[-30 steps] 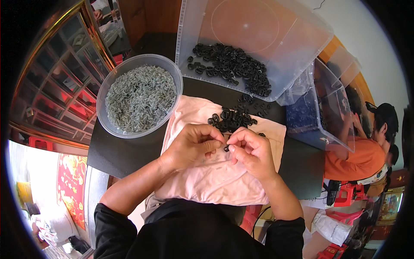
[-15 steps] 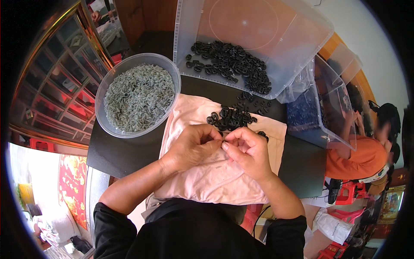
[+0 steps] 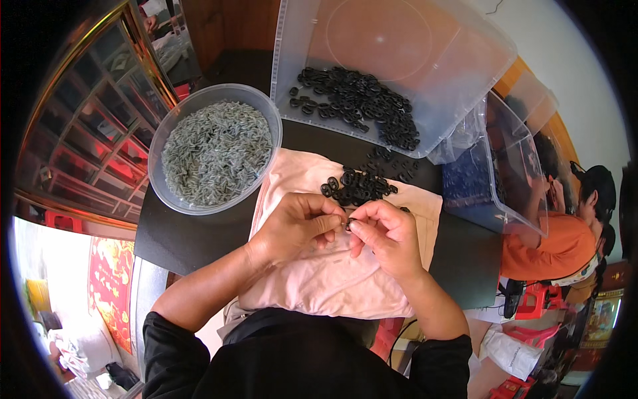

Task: The person picks small black plastic components from a pile on a pink cloth and inserts a small metal pin into each one. They handle the parts one at a time, repeatedly performing the same insertion motion. A second person is visible in the background performing a similar task.

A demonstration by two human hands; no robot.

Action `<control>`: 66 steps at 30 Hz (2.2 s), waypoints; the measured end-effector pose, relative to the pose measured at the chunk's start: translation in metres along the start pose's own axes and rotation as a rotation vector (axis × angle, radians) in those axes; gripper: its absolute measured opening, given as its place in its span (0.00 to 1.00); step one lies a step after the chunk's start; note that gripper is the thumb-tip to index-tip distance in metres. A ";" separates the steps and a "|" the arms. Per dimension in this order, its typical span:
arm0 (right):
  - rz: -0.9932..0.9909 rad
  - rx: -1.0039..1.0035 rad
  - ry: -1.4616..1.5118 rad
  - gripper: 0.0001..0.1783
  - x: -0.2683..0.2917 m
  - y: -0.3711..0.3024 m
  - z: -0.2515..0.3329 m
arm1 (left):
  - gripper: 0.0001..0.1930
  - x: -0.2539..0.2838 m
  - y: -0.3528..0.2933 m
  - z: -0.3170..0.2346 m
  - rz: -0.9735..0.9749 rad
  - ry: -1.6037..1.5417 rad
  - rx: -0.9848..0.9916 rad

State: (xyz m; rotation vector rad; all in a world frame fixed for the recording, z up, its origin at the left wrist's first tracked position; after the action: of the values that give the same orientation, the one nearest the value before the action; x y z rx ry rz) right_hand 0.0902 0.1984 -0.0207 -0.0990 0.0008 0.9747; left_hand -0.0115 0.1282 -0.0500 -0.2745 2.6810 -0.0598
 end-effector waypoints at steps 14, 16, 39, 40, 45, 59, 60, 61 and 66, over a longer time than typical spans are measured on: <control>-0.028 0.099 0.015 0.03 -0.003 -0.004 0.006 | 0.05 0.000 0.000 0.002 0.005 -0.011 0.004; -0.045 0.099 0.009 0.03 -0.002 -0.005 0.006 | 0.05 -0.001 0.000 0.002 0.009 -0.018 0.008; -0.069 0.160 -0.059 0.03 0.014 0.003 0.013 | 0.08 0.007 0.000 -0.029 -0.119 0.085 -0.168; -0.079 0.142 -0.057 0.03 0.018 0.004 0.013 | 0.08 0.016 -0.001 -0.035 -0.161 0.154 -0.202; -0.096 0.113 -0.025 0.03 0.032 0.008 0.016 | 0.05 0.025 -0.004 -0.047 -0.228 0.701 -0.475; -0.062 0.100 0.042 0.02 0.031 0.006 0.010 | 0.11 -0.033 -0.004 -0.042 -0.074 1.558 -0.615; -0.061 0.110 0.053 0.02 0.031 0.006 0.010 | 0.11 -0.033 -0.004 -0.043 -0.069 1.555 -0.626; -0.057 0.121 0.062 0.02 0.030 0.006 0.011 | 0.10 -0.033 -0.004 -0.044 -0.073 1.528 -0.641; -0.081 0.124 0.027 0.02 0.031 0.007 0.010 | 0.10 -0.032 -0.004 -0.049 -0.067 1.409 -0.677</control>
State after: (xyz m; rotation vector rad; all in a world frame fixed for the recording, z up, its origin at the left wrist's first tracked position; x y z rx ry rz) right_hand 0.1017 0.2285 -0.0131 0.0023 0.0814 0.8901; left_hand -0.0034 0.1308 0.0082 -0.7335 3.9745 1.0061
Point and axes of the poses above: each hand's wrist, its own y-axis towards the middle knuckle, its own x-axis out of the back of the hand, z = x × y, the point moved 8 cm from there along y, towards the middle knuckle, and after that the axes turned 5 degrees about -x, right-handed, at the moved point
